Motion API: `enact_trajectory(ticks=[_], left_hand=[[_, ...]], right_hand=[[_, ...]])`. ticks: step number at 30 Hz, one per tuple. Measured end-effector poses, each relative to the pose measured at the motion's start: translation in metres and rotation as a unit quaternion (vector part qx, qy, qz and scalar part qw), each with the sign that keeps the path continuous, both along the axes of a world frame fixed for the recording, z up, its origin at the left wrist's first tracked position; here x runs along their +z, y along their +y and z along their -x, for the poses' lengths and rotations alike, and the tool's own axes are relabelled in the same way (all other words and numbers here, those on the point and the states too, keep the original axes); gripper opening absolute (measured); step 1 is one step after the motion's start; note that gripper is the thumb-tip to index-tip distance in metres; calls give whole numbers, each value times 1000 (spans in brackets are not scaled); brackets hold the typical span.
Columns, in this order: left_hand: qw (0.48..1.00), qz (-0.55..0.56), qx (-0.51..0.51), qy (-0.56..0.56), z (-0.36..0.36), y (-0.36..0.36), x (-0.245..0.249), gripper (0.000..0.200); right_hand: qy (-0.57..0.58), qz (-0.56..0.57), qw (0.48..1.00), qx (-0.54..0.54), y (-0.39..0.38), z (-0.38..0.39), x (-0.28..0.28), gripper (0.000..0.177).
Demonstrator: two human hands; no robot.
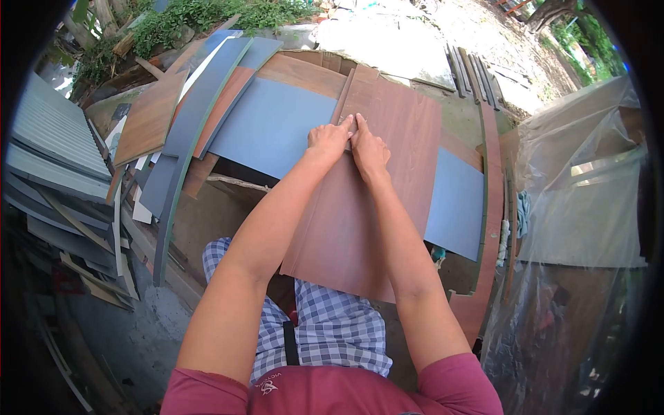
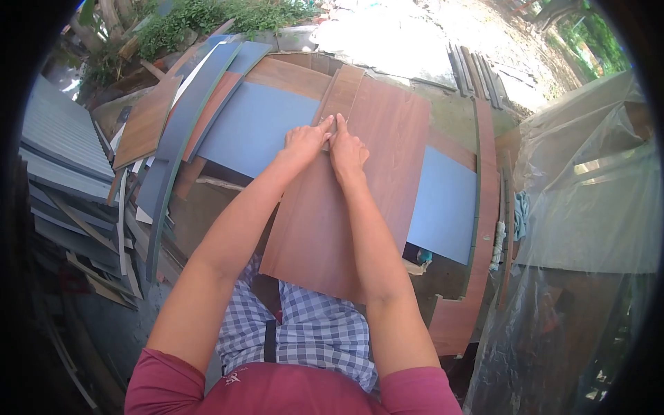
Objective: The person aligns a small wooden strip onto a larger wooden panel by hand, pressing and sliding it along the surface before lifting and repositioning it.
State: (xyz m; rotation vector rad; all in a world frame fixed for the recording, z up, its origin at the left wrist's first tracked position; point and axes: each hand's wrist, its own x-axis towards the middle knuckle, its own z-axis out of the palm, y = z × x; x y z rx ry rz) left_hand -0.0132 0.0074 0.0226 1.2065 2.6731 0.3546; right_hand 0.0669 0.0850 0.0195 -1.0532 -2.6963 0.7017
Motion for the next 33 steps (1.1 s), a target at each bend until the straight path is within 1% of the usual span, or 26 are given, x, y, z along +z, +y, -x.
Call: enact_trajectory(ticks=[3, 5, 9, 14, 18, 20, 21, 24, 26, 30, 33], left_hand=[[1000, -3, 4, 5, 1, 6, 2, 43], [1000, 21, 12, -4, -1, 6, 7, 43], [1000, 6, 17, -3, -5, 4, 5, 43], [1000, 27, 6, 6, -23, -6, 3, 45], [1000, 14, -9, -8, -57, -26, 2, 45], [997, -49, -47, 40, -76, -42, -11, 47], [997, -50, -43, 37, -88, -51, -12, 47], [997, -52, -58, 5, -130, -80, -8, 50], [996, -46, -70, -44, -161, -103, -3, 52], [993, -63, -84, -57, -207, -150, 2, 54], [990, -67, -97, -74, -221, -178, 8, 56]], right_hand=[[-14, 24, 1000, -1, 8, 4, 1, 47], [-12, 23, 1000, 0, 10, 4, 1, 47], [5, 12, 1000, 12, 10, 2, -2, 49], [-5, 10, 1000, 15, 1, -19, -3, 47], [-34, 26, 999, 12, -18, -57, 4, 46], [-35, 26, 999, 9, -33, -83, 7, 46], [-32, 29, 999, 5, -43, -97, 9, 47], [-50, 31, 998, 9, -73, -144, 16, 47], [-61, 18, 998, 13, -96, -175, 21, 49], [-62, 5, 998, 21, -138, -225, 23, 50], [-53, 8, 998, 27, -163, -243, 20, 50]])
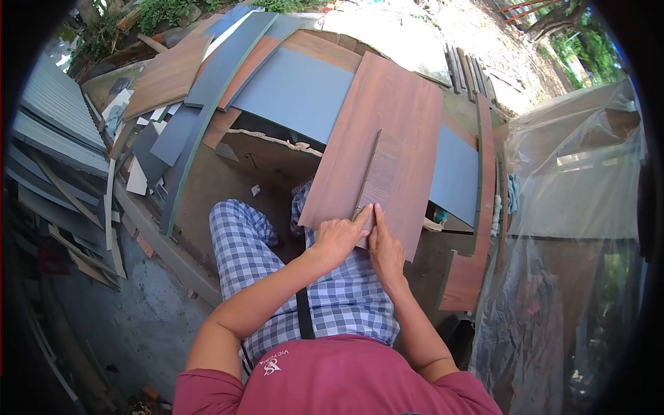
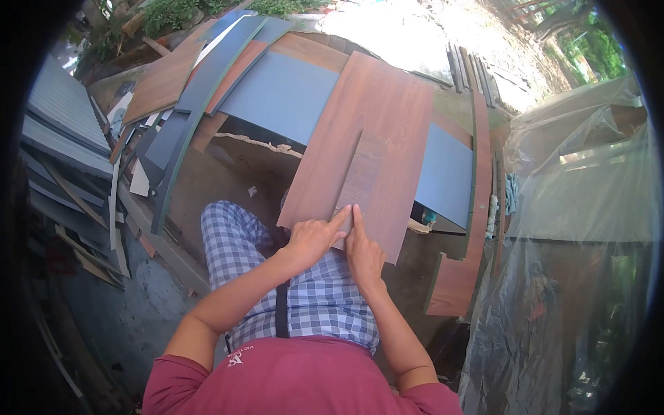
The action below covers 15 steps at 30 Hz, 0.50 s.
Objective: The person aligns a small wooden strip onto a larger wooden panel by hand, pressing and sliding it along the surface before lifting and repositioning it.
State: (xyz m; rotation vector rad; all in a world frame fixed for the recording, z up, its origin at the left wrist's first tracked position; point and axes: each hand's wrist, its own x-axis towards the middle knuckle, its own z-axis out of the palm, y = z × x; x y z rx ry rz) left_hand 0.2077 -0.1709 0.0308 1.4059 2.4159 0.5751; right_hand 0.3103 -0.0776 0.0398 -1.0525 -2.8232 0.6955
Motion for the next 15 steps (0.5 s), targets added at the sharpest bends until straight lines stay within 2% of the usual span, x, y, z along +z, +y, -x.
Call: enact_trajectory(ticks=[4, 7, 15], left_hand=[[999, 28, -6, -15, 7, -16, 7, 57], [1000, 19, 5, -6, 19, -14, 9, 57], [998, 39, 31, 26, 68, 42, 9, 53]], right_hand=[[13, -18, 1000, 16, -14, 5, -3, 51], [-37, 4, 999, 14, -10, 24, 3, 47], [7, -8, 1000, -17, 40, 80, -9, 44]])
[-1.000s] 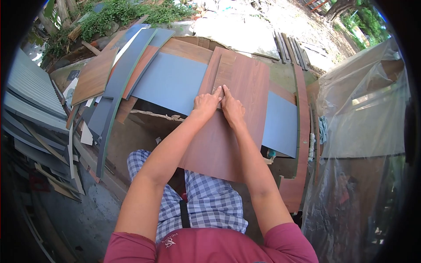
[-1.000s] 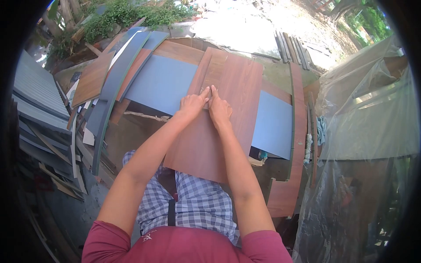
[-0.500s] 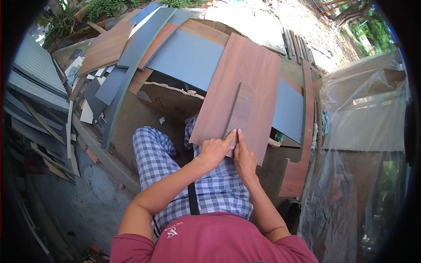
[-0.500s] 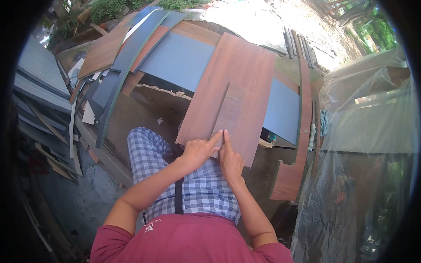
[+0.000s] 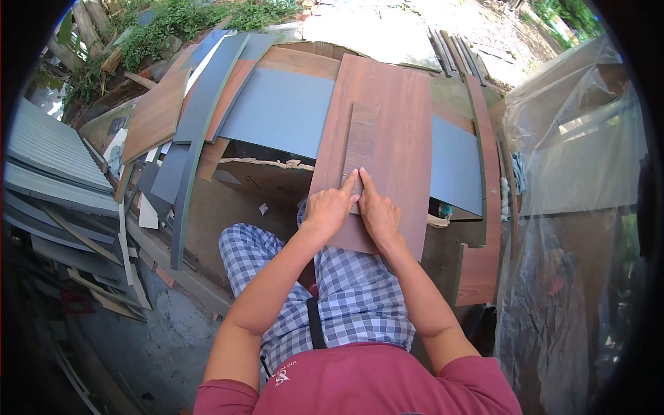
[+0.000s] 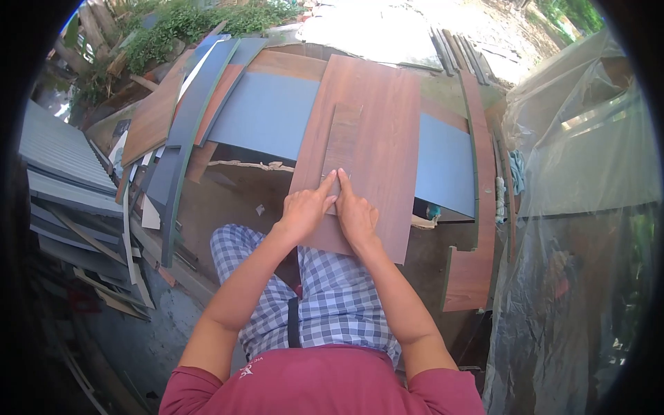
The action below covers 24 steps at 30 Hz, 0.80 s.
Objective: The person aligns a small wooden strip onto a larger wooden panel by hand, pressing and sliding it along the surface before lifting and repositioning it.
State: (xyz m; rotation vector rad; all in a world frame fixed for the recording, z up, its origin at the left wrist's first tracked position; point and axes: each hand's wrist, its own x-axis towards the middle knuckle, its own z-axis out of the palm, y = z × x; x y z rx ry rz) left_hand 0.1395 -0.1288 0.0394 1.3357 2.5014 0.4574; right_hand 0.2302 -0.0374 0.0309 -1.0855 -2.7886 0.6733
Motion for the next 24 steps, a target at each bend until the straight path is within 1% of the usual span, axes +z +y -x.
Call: enact_trajectory(ticks=[4, 6, 8, 10, 12, 14, 18, 24], left_hand=[[1000, 10, -5, 19, 26, 40, -2, 50], [999, 13, 12, 30, 38, 61, -4, 48], [999, 26, 11, 31, 50, 83, -8, 48], [998, 39, 23, 53, 60, 102, -11, 47], [996, 50, 23, 64, 70, 120, -13, 47], [995, 59, 25, 75, 79, 136, -14, 47], [994, 65, 34, 80, 94, 161, -17, 46], [994, 71, 49, 73, 107, 184, -19, 46]], right_hand=[[20, 18, 1000, -11, 38, 28, -1, 47], [15, 22, 999, -28, 57, 44, -6, 43], [21, 31, 999, -31, 75, 56, -5, 43], [26, 38, 998, -33, 92, 68, -5, 43], [39, 38, 998, -26, 107, 78, -6, 47], [34, 41, 998, -30, 122, 88, -5, 47], [42, 39, 998, -38, 146, 106, -10, 44], [46, 37, 998, -35, 169, 120, -12, 45]])
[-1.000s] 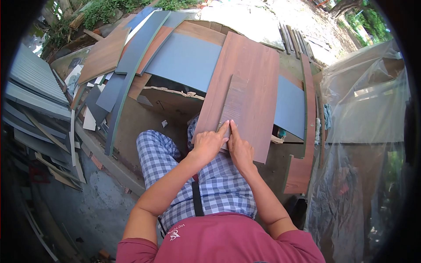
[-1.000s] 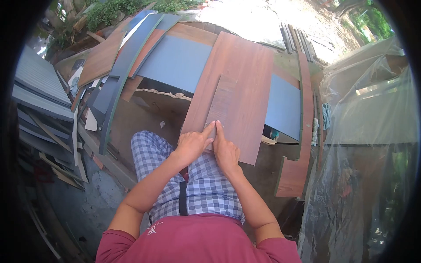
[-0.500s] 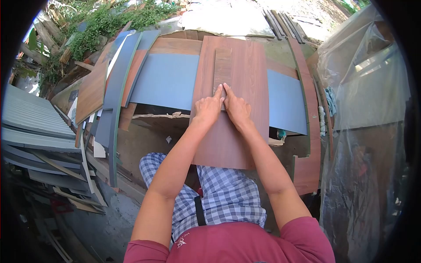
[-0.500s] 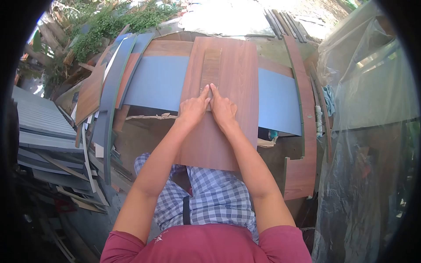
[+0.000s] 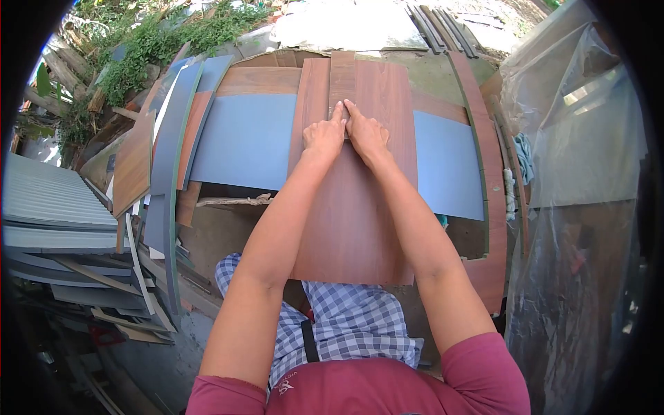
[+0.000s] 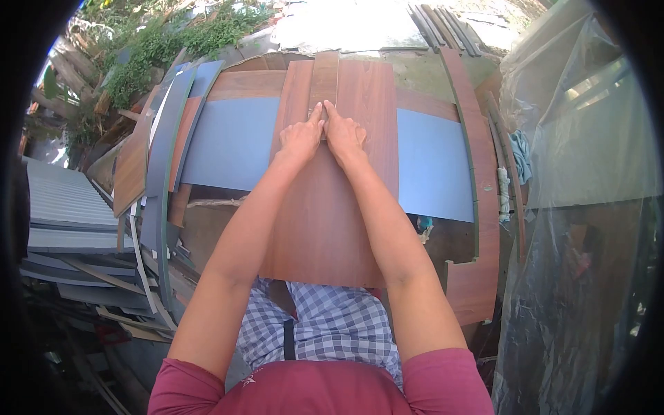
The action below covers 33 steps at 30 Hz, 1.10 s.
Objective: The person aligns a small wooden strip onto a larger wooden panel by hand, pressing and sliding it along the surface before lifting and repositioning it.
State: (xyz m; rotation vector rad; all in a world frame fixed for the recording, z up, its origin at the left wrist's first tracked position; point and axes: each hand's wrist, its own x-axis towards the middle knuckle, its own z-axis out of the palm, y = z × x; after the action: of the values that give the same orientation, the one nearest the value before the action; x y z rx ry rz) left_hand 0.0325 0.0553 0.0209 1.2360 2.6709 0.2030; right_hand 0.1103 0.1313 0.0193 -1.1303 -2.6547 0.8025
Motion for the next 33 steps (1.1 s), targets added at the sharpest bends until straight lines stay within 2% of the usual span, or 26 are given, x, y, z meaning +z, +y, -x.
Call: enact_trajectory(ticks=[11, 13, 16, 21, 24, 28, 33], left_hand=[[999, -48, -16, 15, -13, -14, -4, 45], [999, -11, -12, -33, -29, -23, 5, 48], [998, -30, -28, -44, -54, -40, 4, 48], [994, -91, -61, -11, -107, -82, -10, 48], [991, -105, -74, -35, -143, -117, -7, 51], [984, -128, -106, -60, -183, -166, -5, 53], [982, -106, -121, -100, -193, -208, 13, 53]], right_hand=[[-18, -11, 1000, 1, -12, -16, 4, 45], [-22, -2, 1000, -1, -21, -31, 7, 44], [-34, 0, 999, -6, -40, -59, 10, 44], [-62, -8, 998, -17, -81, -118, 16, 47], [-43, -29, 999, 1, -113, -160, 17, 49], [-74, -42, 996, 3, -158, -202, 24, 53], [-74, -44, 996, 16, -196, -219, 21, 53]])
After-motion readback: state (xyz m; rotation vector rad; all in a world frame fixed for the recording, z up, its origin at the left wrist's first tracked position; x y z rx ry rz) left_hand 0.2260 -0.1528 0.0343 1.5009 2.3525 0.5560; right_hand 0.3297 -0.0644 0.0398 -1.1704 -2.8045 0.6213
